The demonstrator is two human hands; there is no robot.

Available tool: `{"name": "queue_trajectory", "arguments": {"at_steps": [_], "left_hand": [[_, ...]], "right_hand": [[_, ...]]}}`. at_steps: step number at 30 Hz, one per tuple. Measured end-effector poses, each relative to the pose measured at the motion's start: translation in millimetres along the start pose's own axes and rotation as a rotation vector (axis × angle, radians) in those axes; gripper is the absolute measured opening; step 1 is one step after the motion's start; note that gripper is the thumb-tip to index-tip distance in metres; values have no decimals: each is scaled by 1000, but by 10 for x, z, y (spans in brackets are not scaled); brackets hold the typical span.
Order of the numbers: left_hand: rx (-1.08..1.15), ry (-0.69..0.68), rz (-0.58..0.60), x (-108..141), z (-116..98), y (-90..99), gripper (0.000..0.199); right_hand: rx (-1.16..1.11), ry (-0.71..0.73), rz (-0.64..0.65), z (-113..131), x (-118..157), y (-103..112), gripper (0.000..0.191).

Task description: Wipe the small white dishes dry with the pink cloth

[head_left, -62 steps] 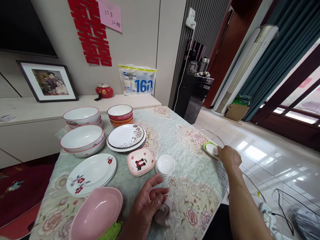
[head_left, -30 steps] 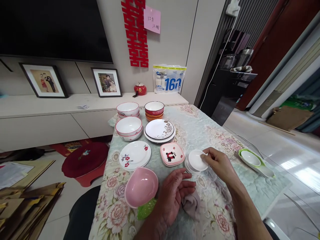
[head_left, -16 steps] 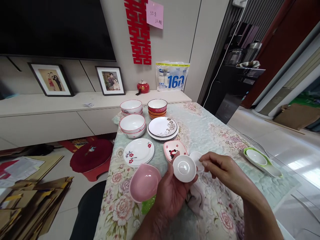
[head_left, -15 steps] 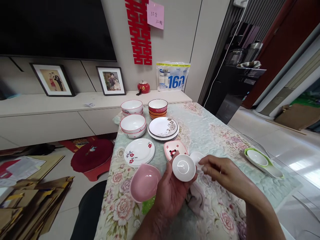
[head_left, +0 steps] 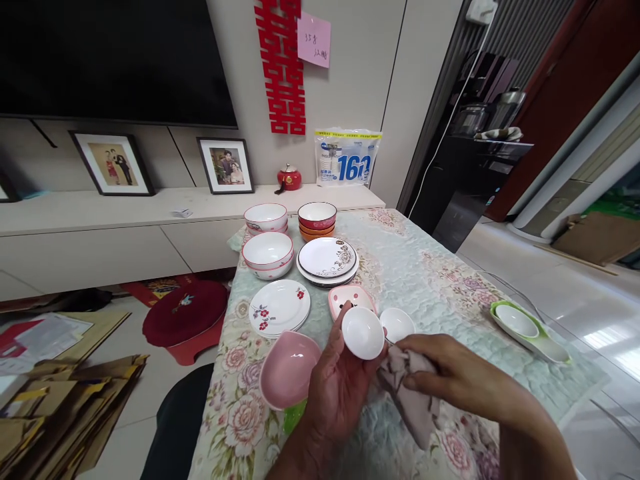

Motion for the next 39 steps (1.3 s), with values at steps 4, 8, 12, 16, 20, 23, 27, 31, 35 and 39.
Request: {"name": "queue_trajectory", "arguments": {"at_steps": [4, 8, 12, 16, 20, 23, 27, 31, 35, 39], "left_hand": [[-31, -1, -30, -34, 39, -8, 45], [-110, 18, -12, -48, 98, 5, 43], [-203, 20, 36, -31, 138, 22, 50], [-249, 41, 42, -13, 159, 46, 53], [-207, 9, 46, -30, 142, 87, 48], [-169, -25, 42, -44, 120, 95, 42], [-133, 3, 41, -43, 110, 56, 36], [-90, 40, 28, -42, 113, 44, 36], [-122, 77, 23, -34, 145, 50, 37], [-195, 34, 54, -5, 159, 31, 42]], "right_hand": [[-106, -4, -57, 83, -4, 161, 27], [-61, 45, -142, 167, -119, 27, 32], [16, 44, -200, 147, -227, -176, 34], [114, -110, -360, 97, -281, -334, 23], [44, -34, -296, 216, -300, -368, 10], [-97, 136, -135, 329, -275, -277, 21], [-120, 314, -48, 314, -232, -189, 26], [-38, 326, -123, 167, -258, -280, 26], [60, 284, -245, 114, -299, -370, 28], [194, 237, -348, 146, -299, -387, 19]]}}
Point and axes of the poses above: each hand's wrist, its own x-axis away from the middle knuckle, its own y-axis out of the back of the hand, z = x × y, the point moved 3 cm from there along -x, towards the middle knuckle, and after that the axes turned 11 degrees about y, right-handed, at the moved point
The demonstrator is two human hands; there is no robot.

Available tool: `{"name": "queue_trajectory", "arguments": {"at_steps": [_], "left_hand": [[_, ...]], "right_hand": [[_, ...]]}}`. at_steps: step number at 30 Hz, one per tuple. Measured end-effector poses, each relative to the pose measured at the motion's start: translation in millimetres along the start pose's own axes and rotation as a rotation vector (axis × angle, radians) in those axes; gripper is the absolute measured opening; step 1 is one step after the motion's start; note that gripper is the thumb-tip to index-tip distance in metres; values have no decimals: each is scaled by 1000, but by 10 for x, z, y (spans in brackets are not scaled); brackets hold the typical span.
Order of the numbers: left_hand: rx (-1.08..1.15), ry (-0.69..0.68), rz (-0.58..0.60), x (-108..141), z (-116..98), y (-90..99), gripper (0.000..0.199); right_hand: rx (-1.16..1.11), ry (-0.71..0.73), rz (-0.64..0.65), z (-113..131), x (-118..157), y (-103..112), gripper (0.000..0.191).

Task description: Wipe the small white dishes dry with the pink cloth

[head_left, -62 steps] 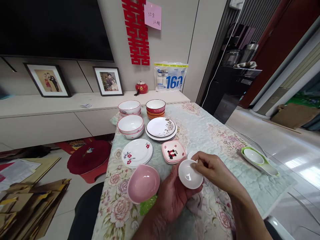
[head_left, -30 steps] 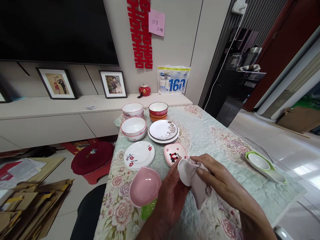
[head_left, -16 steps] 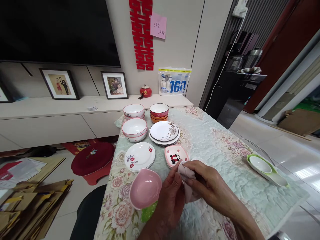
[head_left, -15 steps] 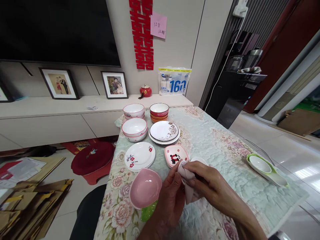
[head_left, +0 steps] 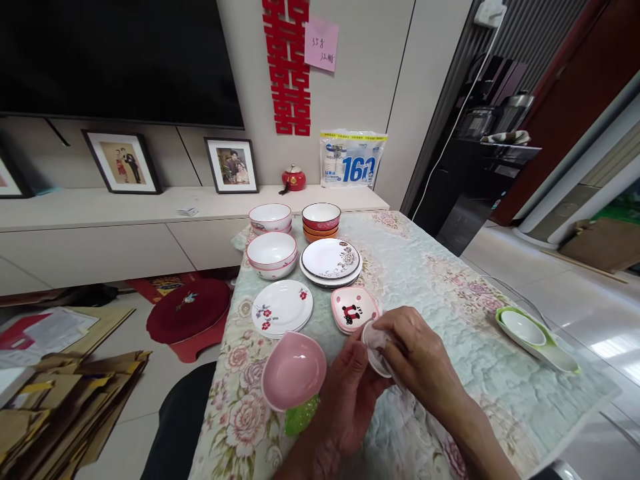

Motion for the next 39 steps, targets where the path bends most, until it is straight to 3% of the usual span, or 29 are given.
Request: {"name": "queue_trajectory", "arguments": {"at_steps": [3, 6, 11, 15, 21, 23, 28, 33, 36, 39], "left_hand": [[-63, -66, -50, 20, 0, 5, 48], [-101, -104, -123, 27, 4, 24, 50], [-97, -118, -86, 17, 15, 0, 51], [-40, -18, 12, 6, 57, -29, 47], [-24, -1, 35, 9, 48, -37, 41], [-42, -26, 5, 11, 33, -21, 43], [-75, -103, -117, 19, -18, 35, 51], [-52, -136, -146, 18, -62, 50, 56], [-46, -118, -149, 6, -26, 60, 52], [-65, -83, -97, -7, 31, 39, 48]], "right_hand": [[57, -123, 29, -9, 19, -2, 10], [57, -224, 146, -15, 42, 19, 9], [-113, -237, 262, 76, 23, 162, 9], [-182, -263, 156, 101, -13, 207, 8], [63, -121, -105, 44, -1, 84, 10], [112, -100, -81, 50, 6, 43, 12], [25, -210, 154, 68, 23, 54, 13], [-164, -81, 267, 115, 18, 155, 23], [-170, -92, 240, 79, 23, 132, 24], [-70, -158, 83, 12, 30, 81, 19]]}}
Point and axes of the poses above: each hand's wrist, its own x-axis away from the middle knuckle, its own y-axis out of the back of the hand, z = x × y, the point moved 3 cm from there along -x, towards the middle knuckle, and after that the axes turned 11 degrees about y, right-handed, at the moved point
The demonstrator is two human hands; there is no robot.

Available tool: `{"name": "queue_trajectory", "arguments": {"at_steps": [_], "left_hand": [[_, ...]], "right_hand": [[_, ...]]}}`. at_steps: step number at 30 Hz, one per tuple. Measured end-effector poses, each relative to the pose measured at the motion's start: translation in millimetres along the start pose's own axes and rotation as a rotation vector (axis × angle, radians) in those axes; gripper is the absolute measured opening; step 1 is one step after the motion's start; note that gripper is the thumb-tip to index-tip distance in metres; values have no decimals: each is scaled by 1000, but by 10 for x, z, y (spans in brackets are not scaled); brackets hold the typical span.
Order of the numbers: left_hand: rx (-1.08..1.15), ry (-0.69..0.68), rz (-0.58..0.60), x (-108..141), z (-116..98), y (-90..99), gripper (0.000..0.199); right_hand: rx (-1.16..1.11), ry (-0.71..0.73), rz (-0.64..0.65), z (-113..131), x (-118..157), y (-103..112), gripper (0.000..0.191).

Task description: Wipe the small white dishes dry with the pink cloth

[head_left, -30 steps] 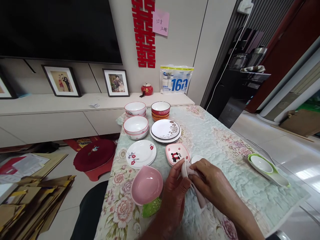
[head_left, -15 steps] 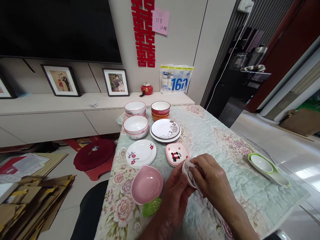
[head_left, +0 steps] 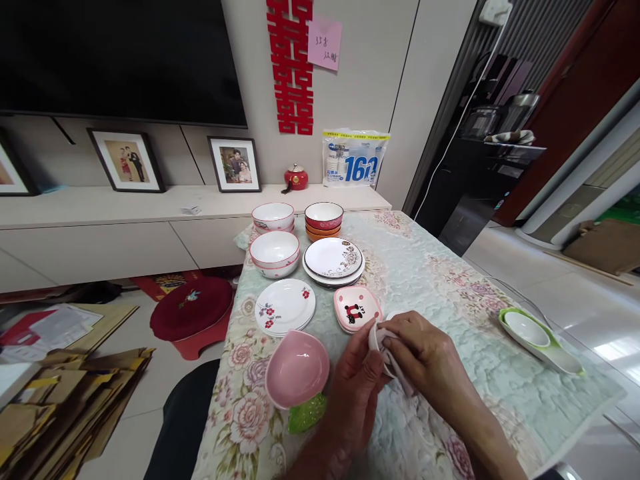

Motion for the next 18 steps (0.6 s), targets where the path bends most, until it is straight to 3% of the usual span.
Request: {"name": "queue_trajectory", "arguments": {"at_steps": [4, 9, 13, 18], "left_hand": [[-2, 26, 50, 7, 8, -35, 48], [38, 53, 44, 8, -41, -10, 43], [69, 88, 59, -6, -43, 3, 43], [139, 192, 96, -6, 2, -28, 38]], "right_hand": [[8, -47, -145, -37, -14, -47, 10], [-295, 25, 62, -5, -47, 4, 11], [-337, 87, 213, 12, -17, 97, 14], [-183, 211, 177, 61, -8, 29, 21]]}}
Point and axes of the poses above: each hand's wrist, its own x-axis away from the middle knuckle, its own y-axis out of the back of the hand, z = x × y, the point moved 3 cm from there along -x, towards the middle knuckle, and after that the axes turned 11 degrees about y, right-handed, at the moved point
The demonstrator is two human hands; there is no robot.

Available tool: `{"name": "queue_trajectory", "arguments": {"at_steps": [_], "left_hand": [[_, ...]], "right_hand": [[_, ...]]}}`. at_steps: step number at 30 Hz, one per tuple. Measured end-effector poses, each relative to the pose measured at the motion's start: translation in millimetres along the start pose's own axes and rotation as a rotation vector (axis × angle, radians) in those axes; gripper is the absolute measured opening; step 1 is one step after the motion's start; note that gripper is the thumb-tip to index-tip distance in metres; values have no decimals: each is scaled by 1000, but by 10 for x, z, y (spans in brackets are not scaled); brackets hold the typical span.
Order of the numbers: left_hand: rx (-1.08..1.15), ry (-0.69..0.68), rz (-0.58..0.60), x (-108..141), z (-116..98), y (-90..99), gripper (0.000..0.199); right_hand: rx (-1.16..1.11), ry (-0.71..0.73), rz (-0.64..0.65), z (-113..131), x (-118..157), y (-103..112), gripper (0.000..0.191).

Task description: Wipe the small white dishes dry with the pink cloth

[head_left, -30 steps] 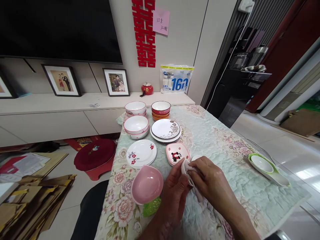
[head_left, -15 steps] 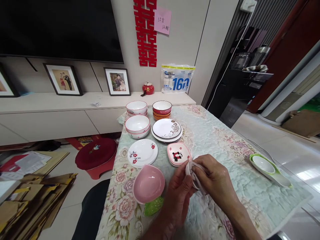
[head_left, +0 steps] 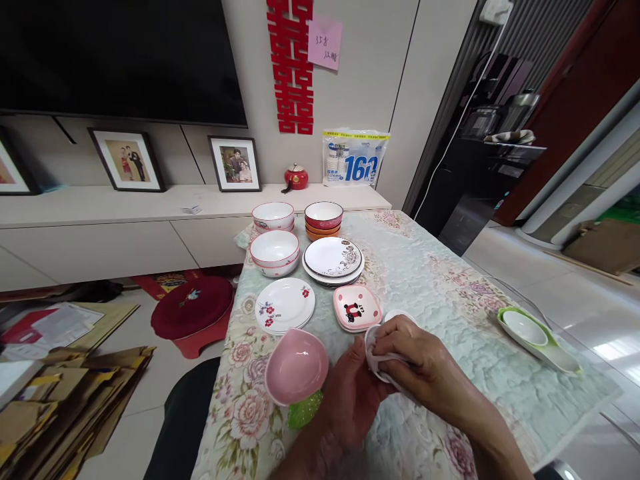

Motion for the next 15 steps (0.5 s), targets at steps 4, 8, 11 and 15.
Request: {"name": "queue_trajectory", "arguments": {"at_steps": [4, 8, 11, 15], "left_hand": [[70, 44, 47, -5, 20, -20, 36], [40, -9, 15, -16, 15, -6, 34], [-62, -91, -5, -10, 0, -16, 35], [-198, -203, -65, 25, -23, -33, 42]], "right_hand": [[145, 119, -121, 14, -54, -102, 20], [281, 4, -192, -31, -73, -150, 17], [327, -143, -208, -92, -55, -155, 14], [355, -321, -119, -172, -2, -126, 12]]}}
Point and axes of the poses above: each hand's wrist, its own x-axis away from the middle knuckle, its own y-axis out of the back of the hand, z = x × y, the point moved 3 cm from there along -x, towards the middle knuckle, and after that the axes turned 11 degrees about y, right-handed, at the moved point
